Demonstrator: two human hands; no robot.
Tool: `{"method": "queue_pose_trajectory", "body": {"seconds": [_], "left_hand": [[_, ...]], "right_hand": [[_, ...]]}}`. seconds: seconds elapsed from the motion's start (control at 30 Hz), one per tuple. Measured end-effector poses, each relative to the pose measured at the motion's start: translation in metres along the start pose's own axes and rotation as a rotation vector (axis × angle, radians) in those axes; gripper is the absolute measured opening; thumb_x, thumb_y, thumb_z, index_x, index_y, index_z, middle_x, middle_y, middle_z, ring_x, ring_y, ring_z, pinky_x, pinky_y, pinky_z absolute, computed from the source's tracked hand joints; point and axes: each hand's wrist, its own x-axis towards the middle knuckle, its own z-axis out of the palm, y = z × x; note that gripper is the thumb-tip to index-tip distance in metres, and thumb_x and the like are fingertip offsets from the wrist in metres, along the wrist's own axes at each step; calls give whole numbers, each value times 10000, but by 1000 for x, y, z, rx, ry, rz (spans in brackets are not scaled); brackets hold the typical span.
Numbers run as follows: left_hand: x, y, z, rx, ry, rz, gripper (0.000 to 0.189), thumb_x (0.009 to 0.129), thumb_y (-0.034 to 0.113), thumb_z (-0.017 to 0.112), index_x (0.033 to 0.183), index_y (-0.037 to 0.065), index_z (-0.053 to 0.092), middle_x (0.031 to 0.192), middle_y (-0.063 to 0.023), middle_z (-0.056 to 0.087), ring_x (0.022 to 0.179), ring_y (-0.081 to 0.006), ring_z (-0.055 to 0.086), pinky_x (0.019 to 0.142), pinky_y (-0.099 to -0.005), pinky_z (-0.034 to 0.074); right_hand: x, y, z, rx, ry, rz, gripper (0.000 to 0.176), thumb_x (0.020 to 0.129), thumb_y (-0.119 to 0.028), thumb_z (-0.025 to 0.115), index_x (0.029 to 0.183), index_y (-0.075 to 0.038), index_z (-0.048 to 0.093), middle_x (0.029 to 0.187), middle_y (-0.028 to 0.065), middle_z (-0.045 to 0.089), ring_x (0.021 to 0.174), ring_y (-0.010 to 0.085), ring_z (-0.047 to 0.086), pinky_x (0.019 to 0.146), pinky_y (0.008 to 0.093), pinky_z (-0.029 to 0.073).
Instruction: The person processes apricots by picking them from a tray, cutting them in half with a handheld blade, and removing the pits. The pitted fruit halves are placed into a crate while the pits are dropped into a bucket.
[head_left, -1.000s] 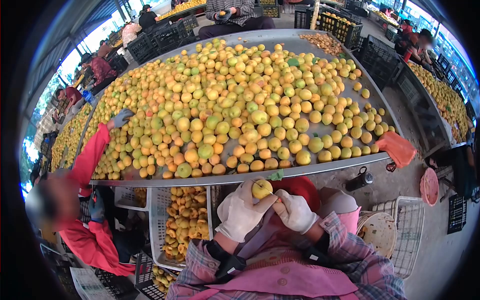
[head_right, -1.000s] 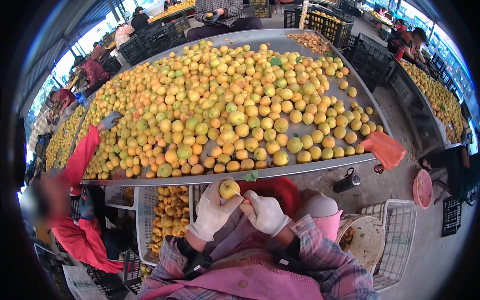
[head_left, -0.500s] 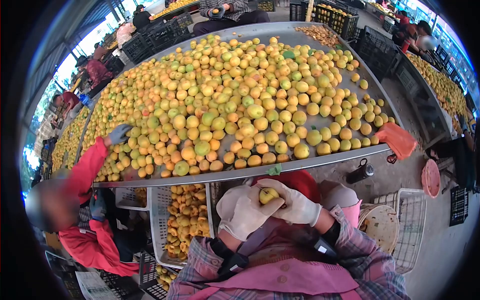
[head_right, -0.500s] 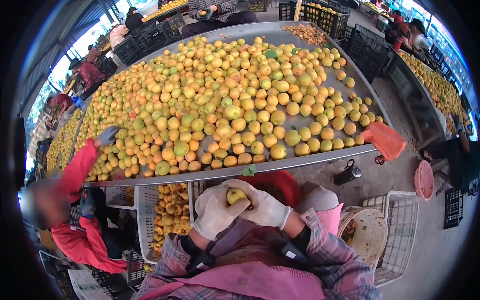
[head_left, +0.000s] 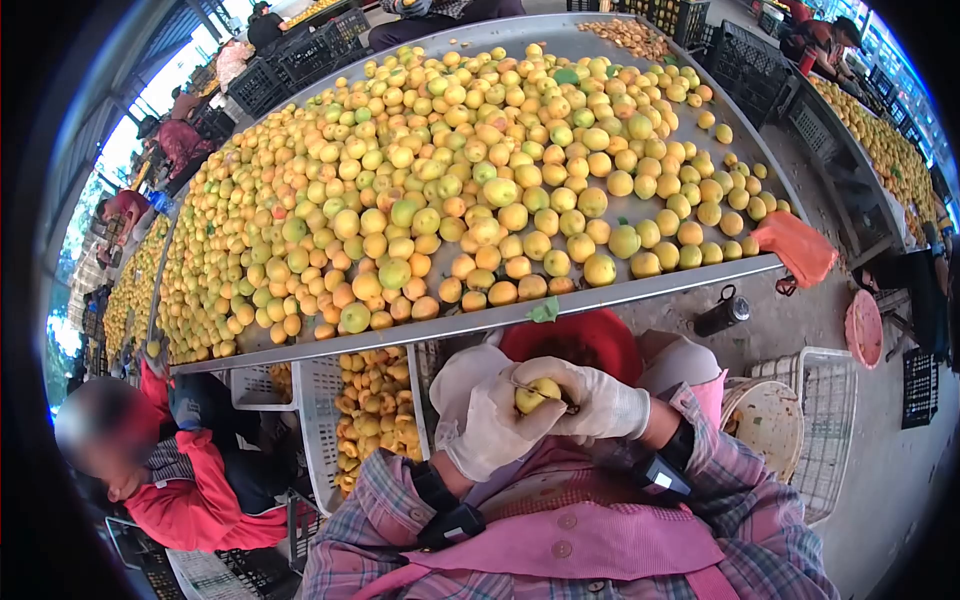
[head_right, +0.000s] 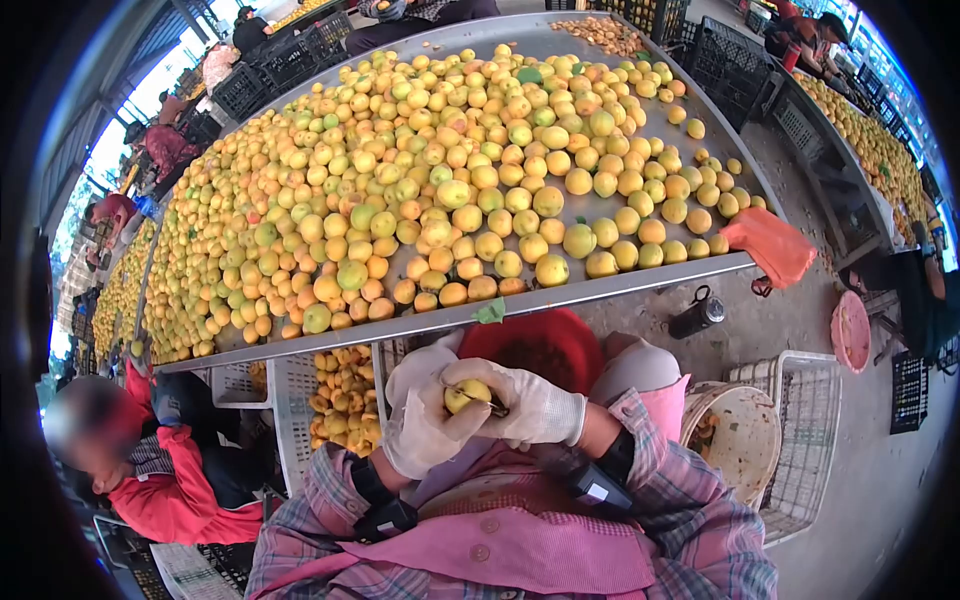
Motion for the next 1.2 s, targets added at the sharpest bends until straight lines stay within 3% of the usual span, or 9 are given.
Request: {"method": "queue_pose_trajectory", "body": {"seconds": [0.03, 0.17, 0.3, 0.6, 0.67, 0.87, 1.07, 1.13, 1.2], "left_hand": [[-2, 1, 0, -2, 0, 4, 344, 798, 241, 756, 1001, -2, 621, 872, -167, 661, 765, -339, 673, 646, -390, 535], [-5, -16, 3, -32, -42, -21, 336, 799, 234, 756, 997, -1, 618, 894, -167, 659, 786, -329, 671, 671, -397, 535], [3, 5, 5, -39, 131, -91, 362, 780, 255, 781, 974, 0, 614, 889, -161, 654, 772, -307, 661, 674, -398, 530], [0, 5, 4, 46, 101, -132, 388, 744, 268, 818, 928, -9, 618, 806, -161, 661, 719, -288, 680, 615, -365, 542], [-7, -5, 10, -8, 111, -131, 378, 746, 260, 814, 926, -10, 620, 788, -159, 666, 708, -288, 687, 606, -364, 546], [-11, -3, 16, -171, 132, -173, 362, 761, 252, 801, 932, -13, 624, 768, -146, 680, 695, -295, 705, 597, -351, 553], [-7, -9, 16, -232, 33, -258, 373, 811, 253, 772, 1024, -3, 604, 885, -135, 685, 816, -238, 697, 695, -330, 552], [-3, -9, 16, -628, -5, -378, 393, 853, 196, 740, 1149, 4, 566, 985, -103, 667, 907, -169, 653, 785, -309, 538], [3, 7, 5, -449, -19, -314, 419, 858, 170, 740, 1194, 10, 549, 1010, -88, 659, 925, -150, 635, 807, -303, 533]], "right_hand": [[1, 9, 4, -38, 26, -162, 550, 860, -114, 711, 1341, -196, 456, 908, 3, 600, 536, 39, 515, 468, 215, 416], [8, 23, 7, -230, 162, -388, 597, 826, -83, 711, 1359, -138, 447, 1066, 88, 644, 873, 219, 679, 786, 320, 531], [3, -4, 10, -209, 180, -178, 643, 788, 25, 694, 1361, -112, 436, 1252, 110, 566, 1150, 243, 591, 978, 336, 468], [2, -17, 5, -312, 182, -185, 605, 789, -34, 679, 1342, -127, 449, 1147, 141, 618, 1046, 294, 655, 916, 366, 504], [-2, -31, 4, -87, 89, 62, 592, 789, -46, 681, 1328, -136, 452, 1102, 107, 618, 900, 222, 678, 807, 330, 542], [-8, -30, -2, 170, -20, 168, 603, 812, -77, 652, 1363, -179, 428, 1036, 36, 585, 644, 72, 601, 501, 213, 500], [-6, -28, -4, 185, 32, 158, 678, 838, -84, 639, 1442, -207, 356, 1067, 47, 581, 637, 86, 596, 501, 215, 512], [-5, -24, -1, 260, 72, 170, 722, 838, -86, 640, 1474, -211, 322, 1086, 52, 583, 630, 88, 593, 498, 219, 512], [-3, -12, 2, 162, 197, 81, 808, 841, -98, 650, 1525, -182, 229, 1142, 63, 588, 615, 94, 590, 501, 229, 518]]}}
